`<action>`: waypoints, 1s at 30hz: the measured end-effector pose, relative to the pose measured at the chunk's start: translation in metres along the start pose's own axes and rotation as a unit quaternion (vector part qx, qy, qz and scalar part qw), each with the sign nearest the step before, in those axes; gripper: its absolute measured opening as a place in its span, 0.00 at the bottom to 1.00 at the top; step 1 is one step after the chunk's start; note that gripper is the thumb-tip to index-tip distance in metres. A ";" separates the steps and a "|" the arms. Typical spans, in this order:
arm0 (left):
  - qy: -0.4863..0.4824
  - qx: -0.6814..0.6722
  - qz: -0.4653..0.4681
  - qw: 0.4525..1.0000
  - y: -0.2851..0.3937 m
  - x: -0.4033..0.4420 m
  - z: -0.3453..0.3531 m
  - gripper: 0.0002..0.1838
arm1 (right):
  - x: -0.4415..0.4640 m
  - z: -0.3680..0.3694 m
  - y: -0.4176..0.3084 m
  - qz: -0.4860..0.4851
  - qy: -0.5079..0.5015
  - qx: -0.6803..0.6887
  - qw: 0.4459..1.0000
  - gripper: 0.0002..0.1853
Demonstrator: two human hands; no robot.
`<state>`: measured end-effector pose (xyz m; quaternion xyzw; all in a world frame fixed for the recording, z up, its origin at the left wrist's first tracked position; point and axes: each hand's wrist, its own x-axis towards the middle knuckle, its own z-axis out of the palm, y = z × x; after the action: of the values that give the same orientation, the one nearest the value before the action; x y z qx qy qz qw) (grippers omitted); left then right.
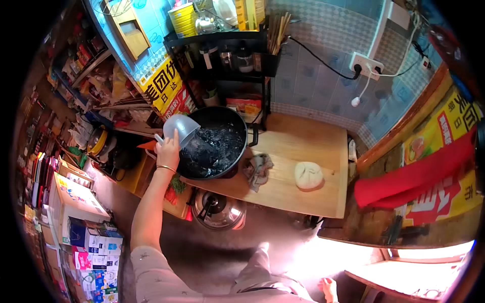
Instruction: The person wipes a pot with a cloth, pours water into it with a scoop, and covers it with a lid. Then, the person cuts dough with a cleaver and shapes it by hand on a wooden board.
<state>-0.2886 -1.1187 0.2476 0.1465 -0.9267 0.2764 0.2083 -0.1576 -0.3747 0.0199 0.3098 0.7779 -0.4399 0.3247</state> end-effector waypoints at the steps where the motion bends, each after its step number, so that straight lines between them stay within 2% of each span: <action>1: 0.005 -0.001 0.000 1.000 0.001 0.001 -0.007 0.30 | -0.003 0.001 -0.001 -0.003 0.002 0.004 1.000 0.11; 3: 0.020 0.101 0.022 0.994 0.005 0.002 -0.031 0.28 | -0.010 0.000 0.000 -0.029 -0.002 0.022 0.999 0.11; 5: 0.064 0.120 -0.009 0.991 0.006 -0.002 -0.049 0.29 | -0.019 -0.004 0.011 -0.043 -0.002 0.037 0.998 0.12; 7: 0.068 0.009 -0.169 0.983 0.008 -0.013 -0.054 0.31 | -0.027 -0.014 0.028 -0.066 0.005 0.075 0.995 0.12; 8: 0.092 -0.073 -0.287 0.951 0.011 -0.021 -0.053 0.29 | -0.032 -0.021 0.041 -0.070 0.012 0.091 0.993 0.12; 10: 0.115 -0.214 -0.498 0.832 0.016 -0.055 -0.033 0.23 | -0.049 -0.037 0.078 -0.079 0.023 0.141 0.987 0.11; 11: 0.115 -0.271 -0.588 0.753 0.022 -0.077 -0.024 0.20 | -0.052 -0.046 0.106 -0.081 0.033 0.174 0.981 0.11; 12: 0.053 -0.314 -0.707 0.631 0.038 -0.097 -0.030 0.14 | -0.043 -0.052 0.152 -0.100 0.040 0.211 0.972 0.10; 13: -0.073 -0.228 -0.615 0.751 0.070 -0.144 -0.020 0.13 | -0.052 -0.061 0.177 -0.071 0.048 0.223 0.971 0.10; 14: -0.158 -0.115 -0.495 0.847 0.102 -0.189 -0.009 0.12 | -0.064 -0.070 0.209 -0.061 0.058 0.212 0.974 0.10; 15: -0.122 -0.175 -0.500 0.839 0.145 -0.219 -0.017 0.13 | -0.073 -0.083 0.243 -0.051 0.075 0.207 0.974 0.09; 16: 0.020 -0.452 -0.550 0.702 0.201 -0.252 -0.026 0.16 | -0.083 -0.089 0.274 -0.031 0.092 0.224 0.970 0.10; 17: 0.084 -0.683 -0.537 0.489 0.263 -0.284 -0.041 0.19 | -0.095 -0.096 0.301 -0.013 0.136 0.272 0.953 0.10; 18: 0.034 -0.777 -0.522 0.350 0.327 -0.319 -0.054 0.23 | -0.110 -0.108 0.333 0.010 0.157 0.267 0.951 0.10; 20: -0.291 -0.692 -0.608 0.259 0.453 -0.402 -0.008 0.13 | -0.126 -0.116 0.409 0.047 0.195 0.263 0.944 0.10; 21: -0.442 -0.639 -0.597 0.200 0.511 -0.437 -0.005 0.09 | -0.152 -0.129 0.419 0.082 0.218 0.275 0.933 0.10; 22: -0.498 -0.568 -0.611 0.237 0.582 -0.445 -0.090 0.09 | -0.153 -0.134 0.454 0.070 0.237 0.329 0.911 0.09; 23: -0.553 -0.612 -0.509 0.245 0.631 -0.431 -0.237 0.06 | -0.164 -0.148 0.475 0.084 0.262 0.325 0.905 0.09; 25: -0.691 -0.591 -0.354 0.221 0.728 -0.469 -0.285 0.05 | -0.175 -0.166 0.516 0.054 0.296 0.366 0.881 0.09; 26: -0.738 -0.580 -0.241 0.248 0.775 -0.488 -0.313 0.04 | -0.174 -0.175 0.534 0.021 0.322 0.449 0.833 0.10; 27: -0.785 -0.534 -0.180 0.256 0.814 -0.497 -0.359 0.04 | -0.180 -0.191 0.537 0.043 0.349 0.465 0.812 0.11; 28: -0.841 -0.476 -0.137 0.216 0.864 -0.513 -0.369 0.03 | -0.192 -0.214 0.523 0.027 0.381 0.477 0.792 0.10; 29: -0.848 -0.470 -0.084 0.231 0.891 -0.514 -0.413 0.03 | -0.190 -0.230 0.519 0.021 0.416 0.486 0.769 0.11; 30: -0.845 -0.474 0.027 0.247 0.917 -0.519 -0.457 0.04 | -0.194 -0.253 0.519 0.001 0.439 0.495 0.750 0.11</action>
<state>-0.0523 -0.0380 -0.0612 0.1456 -0.5399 -0.4893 -0.6692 0.2984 0.0298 0.0216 0.5872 0.5079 -0.5783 -0.2507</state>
